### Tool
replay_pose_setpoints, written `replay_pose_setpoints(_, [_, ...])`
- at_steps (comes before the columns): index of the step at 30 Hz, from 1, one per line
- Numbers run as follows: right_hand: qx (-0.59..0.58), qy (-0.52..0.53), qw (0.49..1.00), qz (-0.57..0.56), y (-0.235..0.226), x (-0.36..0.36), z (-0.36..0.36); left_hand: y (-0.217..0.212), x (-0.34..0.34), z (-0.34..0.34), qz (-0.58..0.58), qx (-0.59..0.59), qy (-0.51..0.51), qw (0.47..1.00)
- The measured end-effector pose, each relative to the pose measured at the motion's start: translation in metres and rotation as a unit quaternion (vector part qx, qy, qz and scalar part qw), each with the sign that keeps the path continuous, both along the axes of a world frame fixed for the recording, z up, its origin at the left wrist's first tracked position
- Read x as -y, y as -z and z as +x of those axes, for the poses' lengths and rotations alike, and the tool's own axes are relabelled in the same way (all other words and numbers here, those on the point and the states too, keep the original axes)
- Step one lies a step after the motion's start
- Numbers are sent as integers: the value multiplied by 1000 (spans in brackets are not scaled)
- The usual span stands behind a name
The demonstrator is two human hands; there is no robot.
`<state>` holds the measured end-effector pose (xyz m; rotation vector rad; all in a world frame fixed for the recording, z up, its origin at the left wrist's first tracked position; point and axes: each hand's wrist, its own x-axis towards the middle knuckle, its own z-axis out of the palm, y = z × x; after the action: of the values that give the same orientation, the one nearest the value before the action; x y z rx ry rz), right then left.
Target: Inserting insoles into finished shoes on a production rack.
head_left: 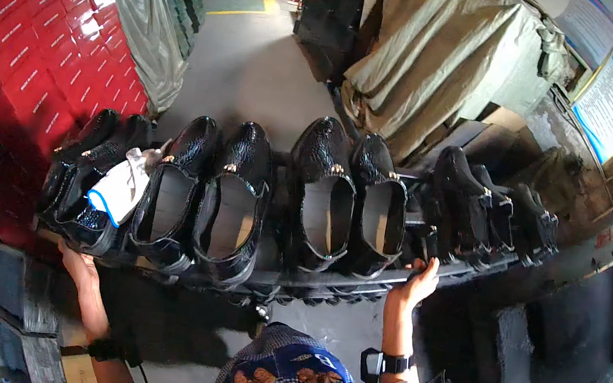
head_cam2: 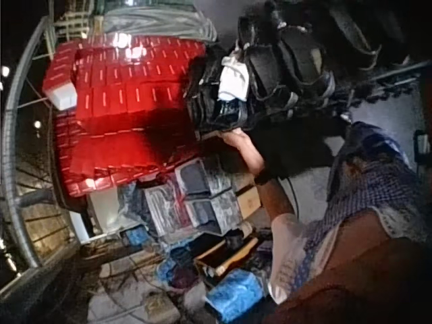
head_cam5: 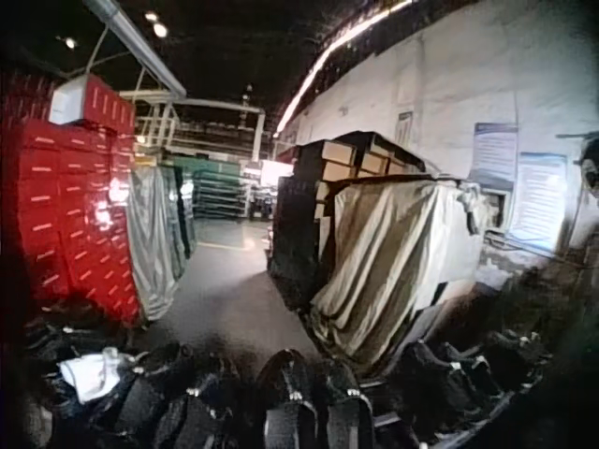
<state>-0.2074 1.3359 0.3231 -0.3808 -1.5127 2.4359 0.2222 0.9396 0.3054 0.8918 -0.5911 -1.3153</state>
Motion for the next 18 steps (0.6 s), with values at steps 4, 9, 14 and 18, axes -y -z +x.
replay_pose_setpoints(4, [-18,-2,1000,10,-6,-3,1,-6,-21,13,18,33,-18,999])
replay_pose_setpoints(9, [-33,-18,999,10,-6,-6,9,26,-37,60,57,25,-33,998])
replay_pose_setpoints(14, [-43,-27,999,-4,10,-18,3,21,-65,64,50,32,-66,996])
replay_pose_setpoints(18, [-33,-28,998,-41,5,-20,8,10,-86,60,82,45,-87,992])
